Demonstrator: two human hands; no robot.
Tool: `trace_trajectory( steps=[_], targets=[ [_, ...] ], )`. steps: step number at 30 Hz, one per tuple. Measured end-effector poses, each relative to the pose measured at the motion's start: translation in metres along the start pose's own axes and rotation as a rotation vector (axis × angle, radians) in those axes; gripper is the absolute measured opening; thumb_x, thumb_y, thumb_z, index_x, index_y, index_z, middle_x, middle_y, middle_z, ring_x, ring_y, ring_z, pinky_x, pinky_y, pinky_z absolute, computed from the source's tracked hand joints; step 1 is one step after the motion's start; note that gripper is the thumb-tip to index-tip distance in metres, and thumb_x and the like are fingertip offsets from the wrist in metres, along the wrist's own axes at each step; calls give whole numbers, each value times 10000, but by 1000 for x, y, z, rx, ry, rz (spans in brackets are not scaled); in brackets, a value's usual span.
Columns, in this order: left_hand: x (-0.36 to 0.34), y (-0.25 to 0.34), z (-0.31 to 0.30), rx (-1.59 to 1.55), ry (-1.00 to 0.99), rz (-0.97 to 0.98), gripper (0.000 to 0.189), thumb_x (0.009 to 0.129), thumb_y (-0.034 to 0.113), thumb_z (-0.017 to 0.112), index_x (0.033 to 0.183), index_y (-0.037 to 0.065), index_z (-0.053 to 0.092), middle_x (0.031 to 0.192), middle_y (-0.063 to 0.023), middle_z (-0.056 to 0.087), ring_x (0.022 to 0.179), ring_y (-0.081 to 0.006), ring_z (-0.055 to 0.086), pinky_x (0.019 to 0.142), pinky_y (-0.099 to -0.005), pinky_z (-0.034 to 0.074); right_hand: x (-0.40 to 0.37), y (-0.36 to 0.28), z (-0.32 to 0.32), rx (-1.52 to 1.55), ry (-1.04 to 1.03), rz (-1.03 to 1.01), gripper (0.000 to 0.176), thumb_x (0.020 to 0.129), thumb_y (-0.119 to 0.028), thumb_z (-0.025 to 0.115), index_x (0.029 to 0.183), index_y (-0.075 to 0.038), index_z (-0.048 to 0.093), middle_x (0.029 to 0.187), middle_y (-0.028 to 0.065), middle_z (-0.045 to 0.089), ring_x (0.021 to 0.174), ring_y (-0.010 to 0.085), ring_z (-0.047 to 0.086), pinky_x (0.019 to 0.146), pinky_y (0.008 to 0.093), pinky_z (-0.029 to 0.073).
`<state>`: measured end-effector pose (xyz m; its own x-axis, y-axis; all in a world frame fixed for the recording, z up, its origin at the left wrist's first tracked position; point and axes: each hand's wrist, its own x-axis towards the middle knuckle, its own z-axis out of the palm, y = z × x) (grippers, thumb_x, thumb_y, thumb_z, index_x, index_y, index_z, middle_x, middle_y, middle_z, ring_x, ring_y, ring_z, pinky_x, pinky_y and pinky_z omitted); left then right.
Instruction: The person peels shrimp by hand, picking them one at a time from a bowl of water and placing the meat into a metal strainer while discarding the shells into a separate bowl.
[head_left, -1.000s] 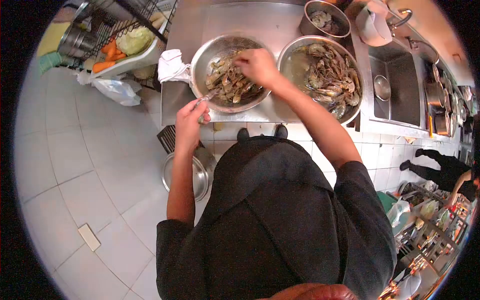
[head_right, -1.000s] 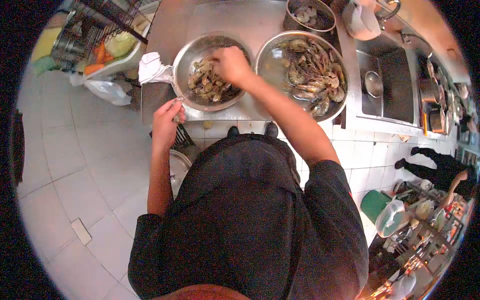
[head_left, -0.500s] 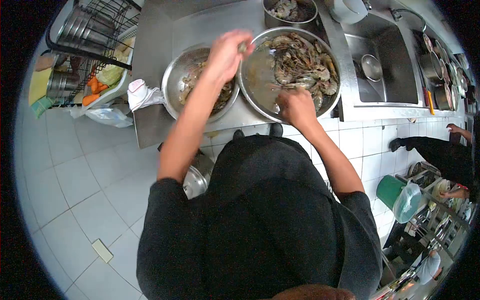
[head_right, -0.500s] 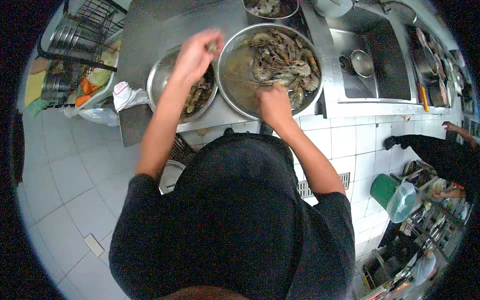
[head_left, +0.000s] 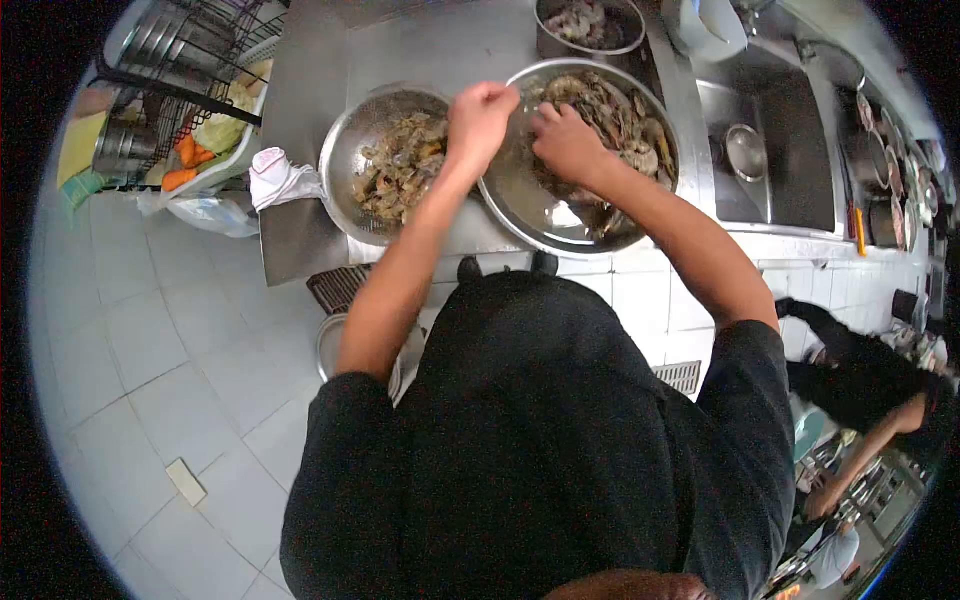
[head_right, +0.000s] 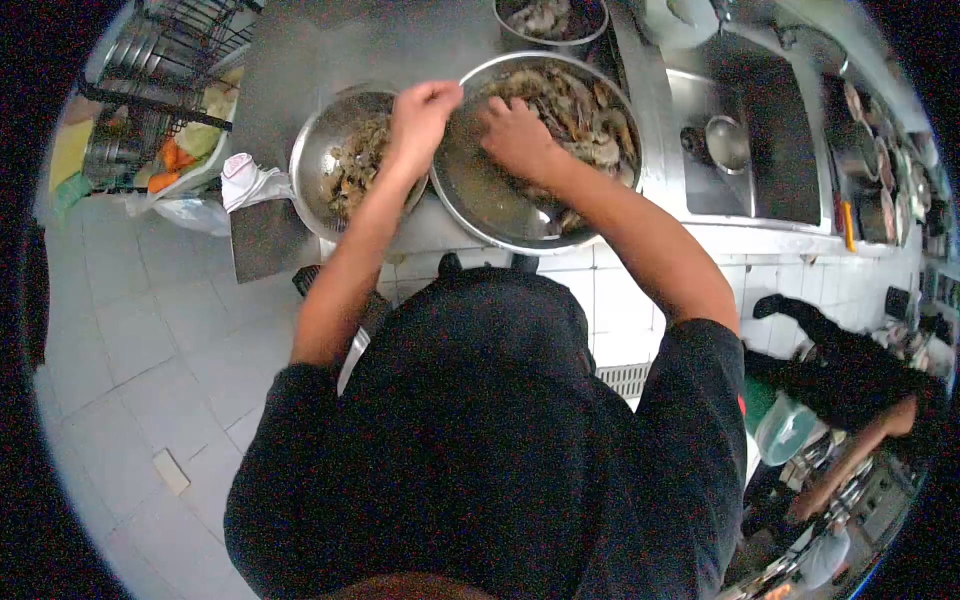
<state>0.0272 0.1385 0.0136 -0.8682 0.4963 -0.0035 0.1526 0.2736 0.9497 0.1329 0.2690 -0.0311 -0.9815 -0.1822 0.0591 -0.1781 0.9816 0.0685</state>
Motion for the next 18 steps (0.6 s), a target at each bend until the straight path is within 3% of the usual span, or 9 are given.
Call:
trace_trajectory(
  steps=[1, 2, 3, 5, 9, 11, 13, 16, 18],
  targets=[
    [-15, -2, -11, -23, 12, -60, 274, 841, 230, 658, 945, -20, 701, 840, -104, 713, 785, -140, 649, 710, -286, 490, 8, 6, 11, 28, 4, -2, 170, 789, -227, 589, 814, -136, 730, 1008, 44, 597, 1059, 231, 491, 841, 372, 430],
    [-27, -11, -22, -57, -13, -78, 263, 857, 209, 654, 987, -17, 691, 861, -67, 692, 785, -114, 614, 703, -259, 470, 19, 11, 1, -124, -205, -133, 174, 808, -235, 588, 869, -163, 733, 1083, 52, 596, 1069, 244, 491, 870, 398, 421],
    [-37, -18, -33, -91, -35, -99, 257, 874, 187, 650, 1030, -14, 682, 883, -31, 670, 784, -89, 579, 696, -231, 450, 25, 14, -1, -132, -166, -170, 168, 779, -223, 599, 854, -153, 732, 1079, 39, 597, 1074, 240, 489, 868, 404, 416],
    [-58, -21, -53, -141, -20, -139, 268, 881, 180, 653, 1060, -19, 667, 924, -45, 675, 810, -96, 594, 722, -235, 464, 28, 14, -3, -136, -92, -246, 163, 722, -199, 621, 824, -134, 730, 1069, 13, 600, 1083, 233, 483, 864, 414, 405],
    [-68, -38, -64, -322, 48, -132, 300, 868, 154, 664, 1093, -42, 637, 942, -122, 703, 857, -140, 655, 766, -244, 495, 44, 0, -28, 33, -59, -85, 234, 711, -205, 655, 915, -106, 714, 1049, 44, 618, 1065, 245, 498, 880, 435, 385],
    [-64, -43, -56, -341, 48, -78, 370, 857, 149, 696, 1151, -51, 596, 1068, -156, 666, 967, -175, 647, 838, -271, 503, 50, -11, -53, 220, 11, 43, 269, 709, -204, 669, 950, -87, 699, 1032, 65, 625, 1059, 260, 504, 884, 444, 374],
    [-58, -34, -51, -493, 67, -32, 381, 865, 124, 684, 1186, -47, 571, 1113, -161, 642, 1008, -183, 627, 878, -282, 494, 54, -21, -67, 325, 51, 122, 352, 726, -245, 688, 1041, -89, 697, 1116, 71, 635, 1106, 280, 503, 911, 468, 367],
    [-50, -38, -58, -518, 83, -55, 321, 898, 115, 642, 1186, -12, 576, 1047, -73, 637, 925, -126, 600, 814, -255, 492, 59, -39, -80, 498, 149, 270, 381, 758, -289, 676, 1066, -65, 689, 1057, 111, 674, 1065, 315, 549, 927, 482, 371],
    [-50, -39, -63, -584, 80, -20, 259, 922, 114, 609, 1164, 26, 592, 973, -14, 627, 839, -77, 572, 722, -225, 472, 64, -49, -92, 633, 112, 343, 397, 746, -281, 694, 1061, -41, 688, 997, 168, 676, 982, 328, 609, 885, 443, 440]
  ],
)
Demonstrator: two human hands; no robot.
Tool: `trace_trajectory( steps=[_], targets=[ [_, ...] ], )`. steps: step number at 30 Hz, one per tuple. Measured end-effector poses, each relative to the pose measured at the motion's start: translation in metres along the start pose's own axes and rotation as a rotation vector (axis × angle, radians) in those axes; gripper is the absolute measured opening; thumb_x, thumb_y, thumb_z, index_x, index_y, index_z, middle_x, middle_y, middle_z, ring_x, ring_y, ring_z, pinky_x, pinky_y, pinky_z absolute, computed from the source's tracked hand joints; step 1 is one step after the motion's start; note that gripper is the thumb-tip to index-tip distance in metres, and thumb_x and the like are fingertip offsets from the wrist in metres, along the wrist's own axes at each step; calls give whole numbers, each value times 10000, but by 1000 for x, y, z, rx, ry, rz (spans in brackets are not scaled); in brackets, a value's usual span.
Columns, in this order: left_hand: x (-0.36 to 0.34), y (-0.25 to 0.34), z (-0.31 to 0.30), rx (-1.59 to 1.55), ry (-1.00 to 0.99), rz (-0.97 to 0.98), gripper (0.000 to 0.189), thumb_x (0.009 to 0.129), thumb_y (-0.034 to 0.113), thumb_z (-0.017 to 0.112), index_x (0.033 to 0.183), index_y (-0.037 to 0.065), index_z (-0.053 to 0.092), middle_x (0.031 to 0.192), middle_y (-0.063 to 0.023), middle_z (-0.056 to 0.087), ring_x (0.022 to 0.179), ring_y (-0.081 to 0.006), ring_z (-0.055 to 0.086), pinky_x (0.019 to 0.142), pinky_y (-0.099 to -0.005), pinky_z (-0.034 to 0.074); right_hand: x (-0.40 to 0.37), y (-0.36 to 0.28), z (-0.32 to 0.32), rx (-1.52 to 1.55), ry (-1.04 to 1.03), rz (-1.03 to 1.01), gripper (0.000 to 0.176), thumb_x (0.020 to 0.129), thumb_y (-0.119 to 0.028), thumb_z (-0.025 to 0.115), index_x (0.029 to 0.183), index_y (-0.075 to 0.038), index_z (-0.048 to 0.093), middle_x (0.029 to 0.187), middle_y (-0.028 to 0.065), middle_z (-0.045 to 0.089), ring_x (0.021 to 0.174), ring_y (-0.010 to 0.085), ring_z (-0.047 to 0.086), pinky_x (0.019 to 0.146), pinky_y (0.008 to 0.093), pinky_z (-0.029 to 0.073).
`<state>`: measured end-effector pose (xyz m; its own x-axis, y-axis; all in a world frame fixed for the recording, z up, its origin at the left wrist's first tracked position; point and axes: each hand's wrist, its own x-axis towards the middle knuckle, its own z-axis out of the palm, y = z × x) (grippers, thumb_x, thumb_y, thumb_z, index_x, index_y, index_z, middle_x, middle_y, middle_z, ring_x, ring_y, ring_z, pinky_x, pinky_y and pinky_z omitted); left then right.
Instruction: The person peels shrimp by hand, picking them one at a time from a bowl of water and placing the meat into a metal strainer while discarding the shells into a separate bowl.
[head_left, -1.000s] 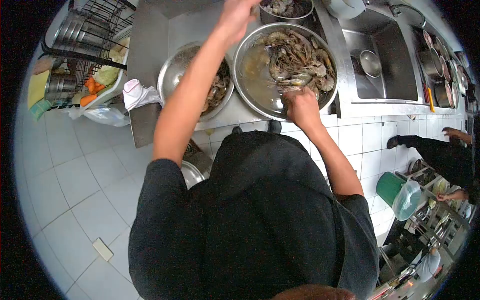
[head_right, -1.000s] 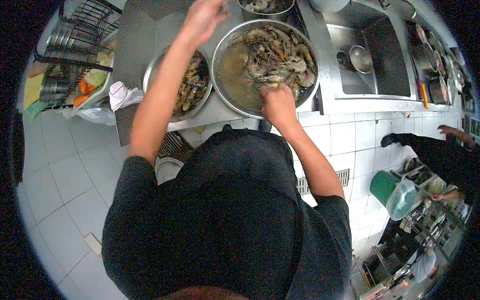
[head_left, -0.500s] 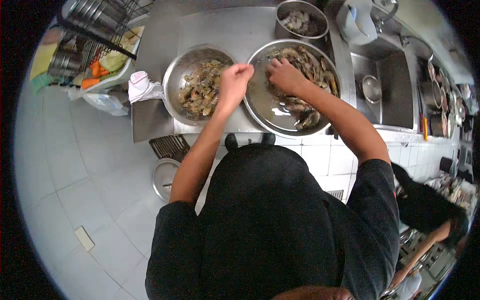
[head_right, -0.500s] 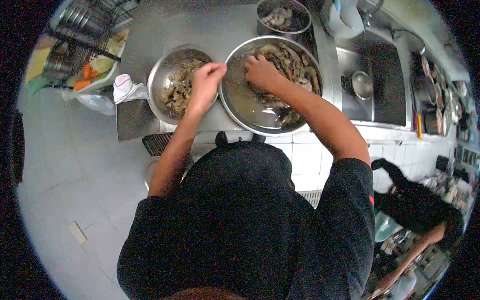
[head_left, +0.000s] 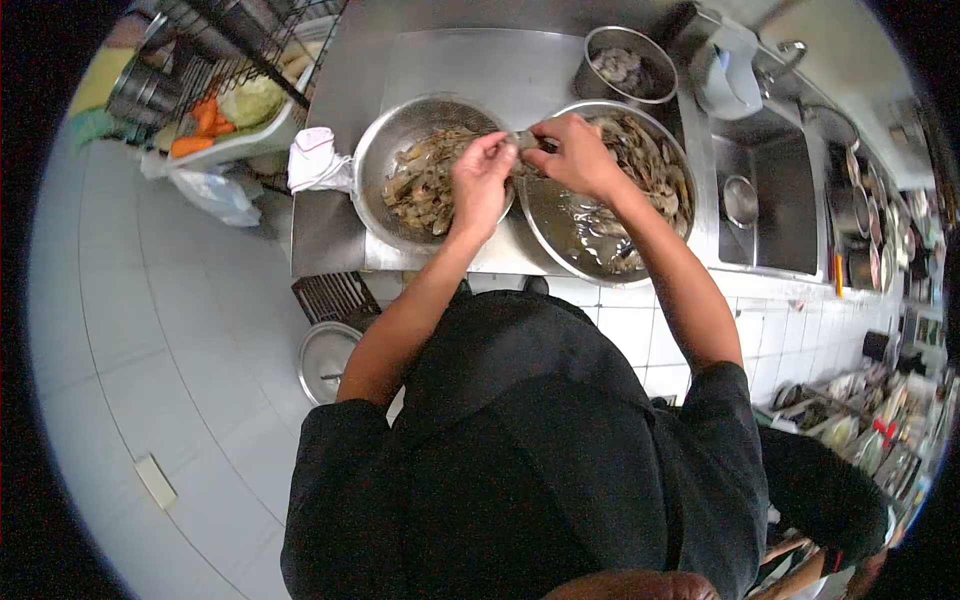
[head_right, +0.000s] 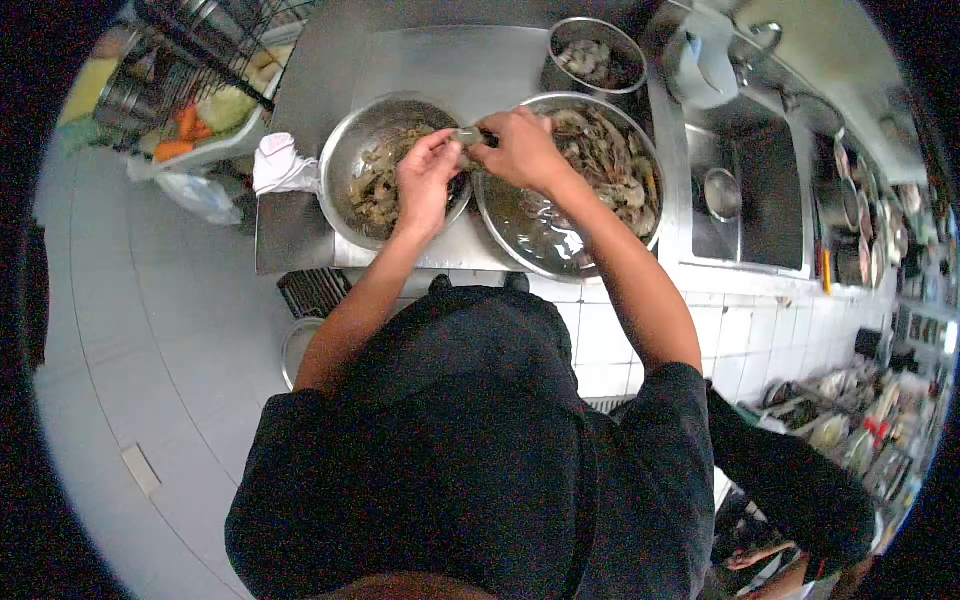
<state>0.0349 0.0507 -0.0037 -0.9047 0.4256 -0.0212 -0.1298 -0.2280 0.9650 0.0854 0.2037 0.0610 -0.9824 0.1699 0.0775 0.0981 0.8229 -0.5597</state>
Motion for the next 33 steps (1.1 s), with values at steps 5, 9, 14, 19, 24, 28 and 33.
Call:
trace_trajectory(
  steps=[5, 9, 14, 19, 24, 28, 33],
  targets=[
    [-4, 18, -29, 73, -2, 41, 267, 931, 130, 598, 1181, 35, 604, 969, 1, 618, 818, -49, 540, 685, -194, 425, 5, -19, 35, 130, 78, 4, 349, 751, -312, 655, 931, -16, 692, 822, 207, 667, 777, 375, 646, 734, 415, 510],
    [-4, 22, -71, 118, 21, 10, 296, 946, 132, 573, 1198, -20, 601, 999, -18, 624, 866, -73, 542, 767, -215, 440, 18, -39, 76, 175, 35, -16, 352, 766, -345, 601, 898, -31, 689, 920, 205, 650, 889, 380, 619, 816, 498, 440],
    [-10, 22, -123, 92, 88, -81, 302, 941, 138, 579, 1202, -6, 619, 872, 36, 591, 694, -37, 451, 614, -186, 375, 24, -72, 113, 183, 95, -156, 298, 757, -251, 597, 679, 36, 619, 728, 221, 617, 729, 386, 613, 677, 481, 472],
    [-17, 33, -154, 26, 106, -148, 316, 936, 116, 583, 1217, -28, 602, 893, 24, 605, 685, -35, 460, 599, -191, 381, 32, -88, 144, 146, 46, -195, 297, 782, -272, 568, 706, -1, 663, 773, 189, 644, 869, 375, 584, 797, 493, 414],
    [-16, 37, -173, -117, 17, -180, 319, 940, 93, 576, 1194, -101, 573, 1066, -64, 619, 945, -98, 544, 843, -218, 420, 47, -90, 150, 32, -129, -213, 301, 808, -295, 542, 813, -43, 706, 897, 178, 671, 976, 353, 590, 848, 518, 394],
    [-28, 47, -177, -141, -27, -225, 284, 937, 77, 570, 1168, -88, 592, 1042, -57, 623, 933, -93, 548, 834, -216, 426, 58, -74, 148, 33, -167, -128, 273, 819, -296, 554, 893, -79, 703, 936, 170, 669, 985, 346, 596, 872, 513, 392],
    [-33, 60, -149, 158, -31, -173, 283, 909, 81, 613, 1167, -36, 618, 968, -38, 643, 839, -84, 569, 747, -216, 460, 51, -32, 136, -228, 72, -102, 257, 806, -241, 616, 1006, -89, 672, 972, 163, 643, 953, 360, 603, 864, 525, 419]
  ],
)
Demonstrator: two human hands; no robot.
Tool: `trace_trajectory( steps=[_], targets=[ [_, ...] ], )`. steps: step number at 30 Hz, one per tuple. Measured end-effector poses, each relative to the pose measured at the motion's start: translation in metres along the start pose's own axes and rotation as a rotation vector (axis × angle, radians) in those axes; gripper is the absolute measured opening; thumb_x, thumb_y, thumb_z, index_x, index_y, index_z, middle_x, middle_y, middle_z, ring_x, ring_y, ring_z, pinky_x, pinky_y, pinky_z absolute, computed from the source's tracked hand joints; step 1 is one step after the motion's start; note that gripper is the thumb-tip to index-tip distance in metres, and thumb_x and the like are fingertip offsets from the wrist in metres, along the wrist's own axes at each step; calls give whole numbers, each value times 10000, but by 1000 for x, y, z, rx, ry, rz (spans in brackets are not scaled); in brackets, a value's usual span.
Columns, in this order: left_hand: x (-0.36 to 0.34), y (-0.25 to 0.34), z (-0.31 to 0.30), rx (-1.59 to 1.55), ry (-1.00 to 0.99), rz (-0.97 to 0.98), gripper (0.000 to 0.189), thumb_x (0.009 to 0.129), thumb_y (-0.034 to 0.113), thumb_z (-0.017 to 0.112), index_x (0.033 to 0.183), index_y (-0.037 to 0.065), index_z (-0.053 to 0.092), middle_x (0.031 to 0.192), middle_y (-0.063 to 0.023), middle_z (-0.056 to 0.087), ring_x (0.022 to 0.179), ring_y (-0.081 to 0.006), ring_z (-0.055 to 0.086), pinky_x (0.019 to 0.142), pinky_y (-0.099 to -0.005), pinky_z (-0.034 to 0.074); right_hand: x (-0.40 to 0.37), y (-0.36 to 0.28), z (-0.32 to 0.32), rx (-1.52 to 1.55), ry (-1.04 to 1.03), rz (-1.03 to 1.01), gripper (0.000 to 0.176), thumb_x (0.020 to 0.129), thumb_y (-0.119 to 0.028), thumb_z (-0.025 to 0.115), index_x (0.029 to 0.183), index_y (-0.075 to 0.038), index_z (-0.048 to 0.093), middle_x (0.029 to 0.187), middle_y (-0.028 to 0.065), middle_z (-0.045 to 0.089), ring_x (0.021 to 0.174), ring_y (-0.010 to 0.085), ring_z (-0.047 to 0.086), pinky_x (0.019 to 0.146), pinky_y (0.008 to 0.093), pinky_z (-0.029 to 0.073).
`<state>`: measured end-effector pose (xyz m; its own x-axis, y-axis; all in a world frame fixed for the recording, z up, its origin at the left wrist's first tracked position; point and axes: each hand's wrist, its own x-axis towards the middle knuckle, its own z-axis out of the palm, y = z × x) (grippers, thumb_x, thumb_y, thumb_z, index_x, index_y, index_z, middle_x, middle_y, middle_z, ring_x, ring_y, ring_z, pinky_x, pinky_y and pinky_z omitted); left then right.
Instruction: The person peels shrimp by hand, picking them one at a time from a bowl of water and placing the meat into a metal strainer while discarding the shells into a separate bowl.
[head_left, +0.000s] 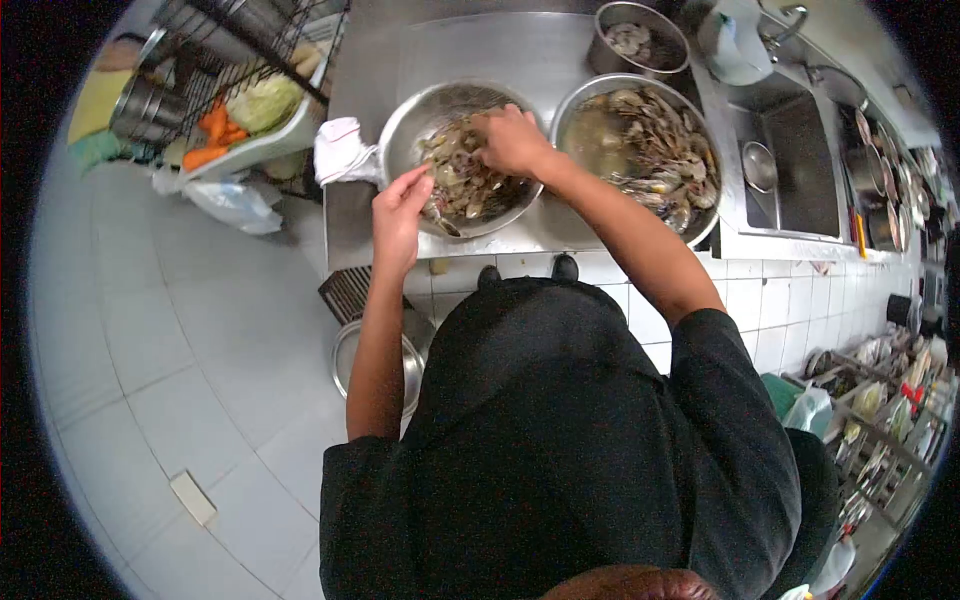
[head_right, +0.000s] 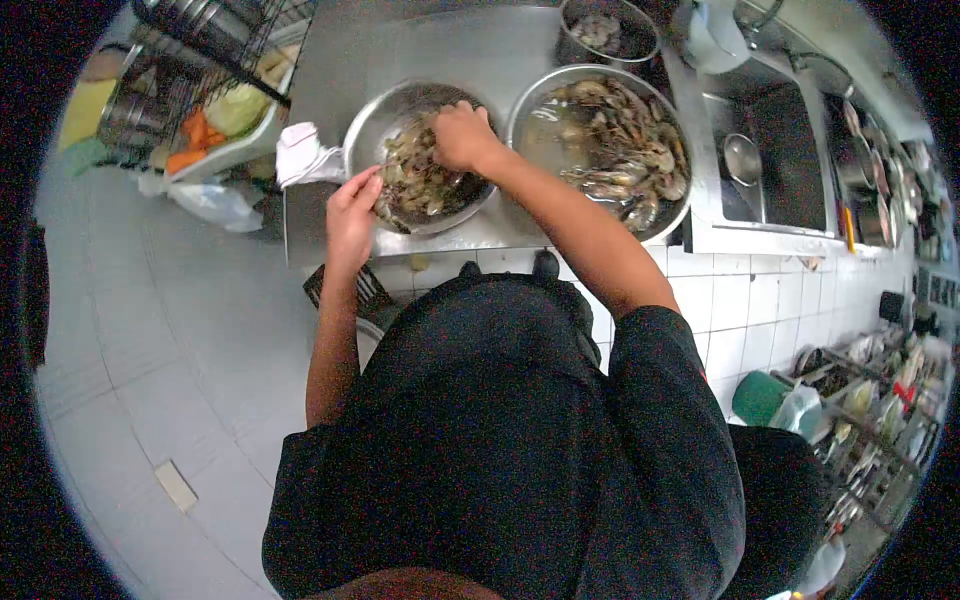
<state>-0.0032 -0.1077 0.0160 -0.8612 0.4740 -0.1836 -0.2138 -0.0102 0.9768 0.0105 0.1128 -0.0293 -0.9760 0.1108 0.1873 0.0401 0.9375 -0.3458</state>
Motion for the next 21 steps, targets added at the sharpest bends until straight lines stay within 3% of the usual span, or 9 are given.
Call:
trace_trajectory(
  steps=[4, 6, 7, 8, 10, 11, 12, 18, 21],
  targets=[
    [7, 12, 48, 288, -92, 113, 289, 872, 96, 666, 1143, -2, 643, 906, -27, 661, 789, -67, 581, 700, -208, 464, -23, 59, -55, -187, -137, 171, 171, 724, -205, 658, 821, -78, 716, 1074, 132, 628, 1094, 323, 531, 901, 500, 411],
    [15, 16, 84, 403, -145, 158, 285, 861, 109, 678, 1124, 1, 653, 866, -27, 667, 749, -64, 583, 668, -215, 470, -50, 90, -47, -404, -124, 90, 166, 721, -210, 646, 804, -86, 719, 1048, 127, 632, 1081, 309, 531, 877, 479, 417],
    [18, 19, 103, 512, -118, 202, 304, 832, 153, 702, 1101, 15, 668, 815, -69, 682, 686, -91, 598, 631, -237, 479, -63, 99, -42, -512, -117, 58, 165, 720, -213, 640, 796, -91, 720, 1034, 124, 634, 1074, 302, 531, 865, 468, 420],
    [26, 21, 120, 693, -141, 168, 277, 821, 172, 687, 1045, 11, 679, 852, -143, 680, 726, -204, 646, 671, -311, 502, -74, 109, -38, -487, -122, 44, 164, 723, -212, 632, 790, -92, 721, 1023, 118, 635, 1068, 297, 532, 859, 460, 419],
    [41, 11, 153, 954, -129, 583, 275, 805, 153, 677, 1042, 12, 668, 875, -148, 667, 759, -269, 646, 710, -366, 507, -90, 117, -46, -444, -129, 13, 165, 731, -212, 615, 778, -94, 721, 1001, 106, 637, 1057, 285, 533, 846, 444, 417],
    [45, 7, 169, 940, -160, 638, 208, 816, 138, 633, 982, 20, 674, 929, -196, 642, 882, -385, 617, 778, -456, 489, -95, 121, -56, -386, -16, 34, 170, 740, -186, 598, 776, -70, 716, 948, 119, 638, 1025, 292, 548, 827, 436, 434],
    [53, -5, 183, 988, -193, 663, 214, 802, 95, 614, 987, -1, 664, 925, -208, 639, 851, -393, 627, 759, -453, 509, -101, 121, -71, -334, 15, 98, 164, 731, -176, 604, 780, -64, 715, 927, 125, 638, 997, 299, 558, 813, 436, 444],
    [81, -56, 235, 1465, -448, 489, 183, 748, 30, 600, 911, -14, 671, 892, -245, 656, 841, -415, 651, 764, -472, 534, -135, 130, -107, -51, 259, 256, 185, 637, -128, 680, 808, -80, 729, 821, 167, 666, 847, 349, 614, 780, 428, 506],
    [82, -52, 237, 1439, -490, 441, 197, 765, 43, 608, 941, -14, 677, 892, -253, 660, 849, -414, 652, 754, -457, 532, -148, 127, -108, 261, 222, 506, 215, 720, -189, 679, 881, -57, 734, 861, 219, 674, 818, 387, 640, 798, 435, 512]
  ],
)
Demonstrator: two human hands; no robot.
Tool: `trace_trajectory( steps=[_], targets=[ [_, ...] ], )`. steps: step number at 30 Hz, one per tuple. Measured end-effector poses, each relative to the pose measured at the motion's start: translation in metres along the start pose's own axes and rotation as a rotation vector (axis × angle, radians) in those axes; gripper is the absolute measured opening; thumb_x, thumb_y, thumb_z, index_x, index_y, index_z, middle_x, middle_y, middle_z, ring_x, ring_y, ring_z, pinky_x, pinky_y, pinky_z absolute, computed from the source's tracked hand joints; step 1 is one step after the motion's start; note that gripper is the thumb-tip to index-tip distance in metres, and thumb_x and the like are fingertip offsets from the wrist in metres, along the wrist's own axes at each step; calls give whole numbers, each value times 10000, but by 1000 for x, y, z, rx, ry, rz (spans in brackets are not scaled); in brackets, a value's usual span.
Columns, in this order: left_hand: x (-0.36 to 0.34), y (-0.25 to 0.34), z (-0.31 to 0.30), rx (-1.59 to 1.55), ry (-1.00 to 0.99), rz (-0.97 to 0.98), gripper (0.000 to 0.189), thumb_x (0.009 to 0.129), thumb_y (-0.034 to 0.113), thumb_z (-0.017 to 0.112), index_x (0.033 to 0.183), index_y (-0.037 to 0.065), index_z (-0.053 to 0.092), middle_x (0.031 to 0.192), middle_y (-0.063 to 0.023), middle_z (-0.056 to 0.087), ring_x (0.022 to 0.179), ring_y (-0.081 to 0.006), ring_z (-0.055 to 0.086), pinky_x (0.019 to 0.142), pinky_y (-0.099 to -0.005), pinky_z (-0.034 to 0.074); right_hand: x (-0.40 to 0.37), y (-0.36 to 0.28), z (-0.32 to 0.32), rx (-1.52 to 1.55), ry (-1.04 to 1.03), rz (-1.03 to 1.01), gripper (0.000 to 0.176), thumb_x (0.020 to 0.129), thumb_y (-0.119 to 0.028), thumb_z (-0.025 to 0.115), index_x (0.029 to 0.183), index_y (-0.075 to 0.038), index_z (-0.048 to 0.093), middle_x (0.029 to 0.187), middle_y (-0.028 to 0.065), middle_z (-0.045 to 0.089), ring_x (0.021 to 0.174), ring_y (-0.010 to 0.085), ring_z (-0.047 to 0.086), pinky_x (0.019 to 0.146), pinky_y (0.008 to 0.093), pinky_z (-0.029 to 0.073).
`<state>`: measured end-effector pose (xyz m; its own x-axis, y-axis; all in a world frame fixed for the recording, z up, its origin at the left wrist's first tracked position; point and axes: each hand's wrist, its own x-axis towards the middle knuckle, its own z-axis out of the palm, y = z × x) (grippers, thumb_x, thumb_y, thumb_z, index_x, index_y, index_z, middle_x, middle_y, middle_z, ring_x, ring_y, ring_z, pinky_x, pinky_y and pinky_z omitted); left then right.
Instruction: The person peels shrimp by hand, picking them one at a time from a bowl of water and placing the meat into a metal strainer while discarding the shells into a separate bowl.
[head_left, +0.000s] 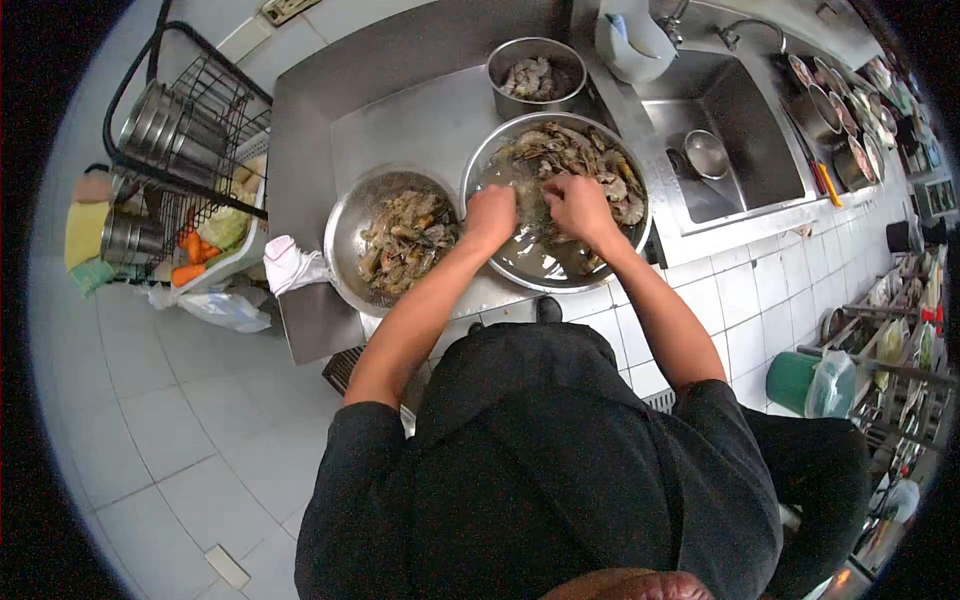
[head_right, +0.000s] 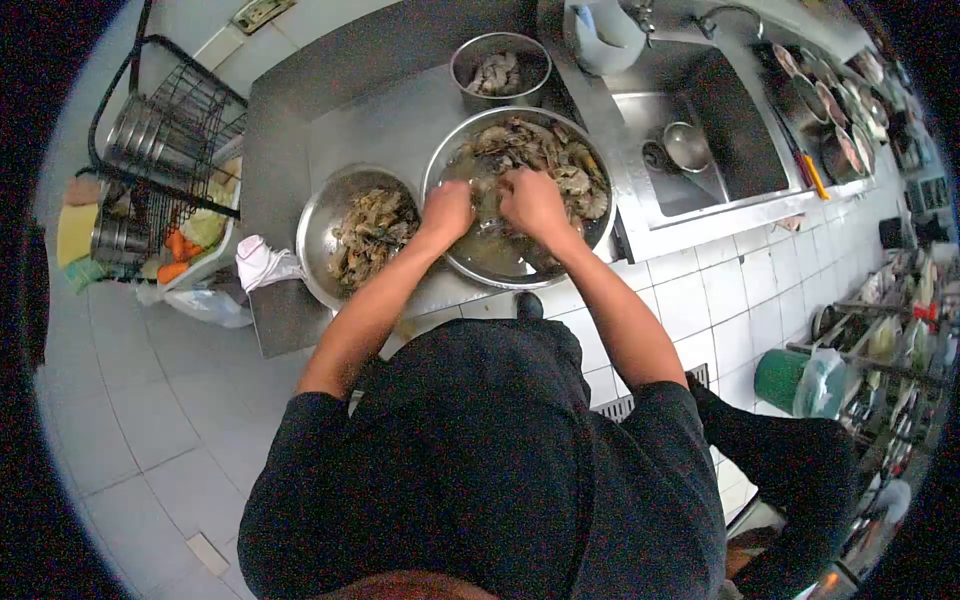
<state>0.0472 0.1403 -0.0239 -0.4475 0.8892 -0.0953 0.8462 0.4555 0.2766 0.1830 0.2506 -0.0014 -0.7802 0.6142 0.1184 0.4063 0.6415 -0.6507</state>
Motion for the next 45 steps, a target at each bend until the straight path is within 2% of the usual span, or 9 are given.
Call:
trace_trajectory(
  steps=[2, 6, 9, 12, 16, 22, 32, 41, 45],
  targets=[
    [-7, 7, -15, -259, 150, -62, 222, 767, 96, 625, 950, -19, 678, 905, -254, 663, 873, -393, 655, 772, -442, 527, -9, -4, 2, 105, -127, 167, 296, 832, -222, 655, 1025, -1, 692, 936, 209, 688, 813, 315, 673, 761, 374, 507],
    [-13, 11, -21, -931, 287, -213, 248, 822, 109, 641, 1038, -10, 662, 929, -187, 690, 857, -277, 673, 767, -358, 511, -2, -15, 27, 630, -215, 513, 343, 878, -311, 646, 973, 14, 701, 781, 157, 686, 714, 200, 644, 712, 354, 489],
    [-23, -4, -12, -1102, 318, -266, 246, 867, 87, 615, 1090, -13, 646, 961, -129, 692, 843, -185, 653, 764, -301, 499, -5, -41, 40, 900, -35, 442, 318, 852, -258, 671, 1000, 22, 689, 810, 185, 687, 732, 222, 650, 706, 354, 485],
    [-41, -16, -16, -1041, 270, -382, 265, 917, 67, 563, 1158, -40, 592, 946, -66, 650, 839, -114, 589, 723, -241, 464, -6, -60, 47, 418, 96, 128, 282, 792, -134, 658, 1021, 29, 681, 899, 224, 672, 802, 345, 643, 753, 403, 485],
    [-63, -25, -20, -1680, 414, -481, 283, 973, 143, 482, 1094, -76, 613, 901, -44, 613, 786, -114, 561, 714, -290, 472, -1, -88, 74, 222, 147, -197, 200, 702, -83, 644, 882, -5, 684, 851, 196, 632, 853, 390, 573, 805, 438, 444],
    [-97, -53, -23, -1686, 688, -538, 300, 991, 200, 485, 950, -65, 620, 862, -58, 602, 771, -121, 535, 699, -297, 447, -3, -131, 110, 54, 78, -563, 122, 745, -90, 565, 758, 6, 639, 771, 162, 602, 800, 335, 556, 769, 420, 432],
    [-136, -94, -17, -1713, 871, -640, 322, 990, 203, 472, 924, -74, 622, 871, -72, 622, 789, -133, 548, 705, -292, 451, -17, -169, 169, -55, 39, -622, 128, 754, -115, 556, 787, -14, 627, 822, 176, 621, 845, 313, 577, 831, 404, 432],
    [-167, -129, -22, -1436, 646, -518, 312, 953, 169, 496, 1116, -76, 602, 937, -70, 607, 820, -121, 537, 696, -262, 457, -6, -169, 174, 181, -107, -695, 246, 670, 18, 589, 910, 14, 643, 851, 202, 596, 863, 381, 561, 781, 455, 456],
    [-169, -130, -30, -1505, 667, -556, 487, 945, 166, 509, 1361, -60, 396, 1165, -127, 589, 987, -157, 575, 767, -306, 493, 6, -159, 175, 316, -283, -699, 221, 653, -27, 651, 873, -15, 650, 898, 172, 597, 907, 378, 564, 807, 460, 459]
  ],
)
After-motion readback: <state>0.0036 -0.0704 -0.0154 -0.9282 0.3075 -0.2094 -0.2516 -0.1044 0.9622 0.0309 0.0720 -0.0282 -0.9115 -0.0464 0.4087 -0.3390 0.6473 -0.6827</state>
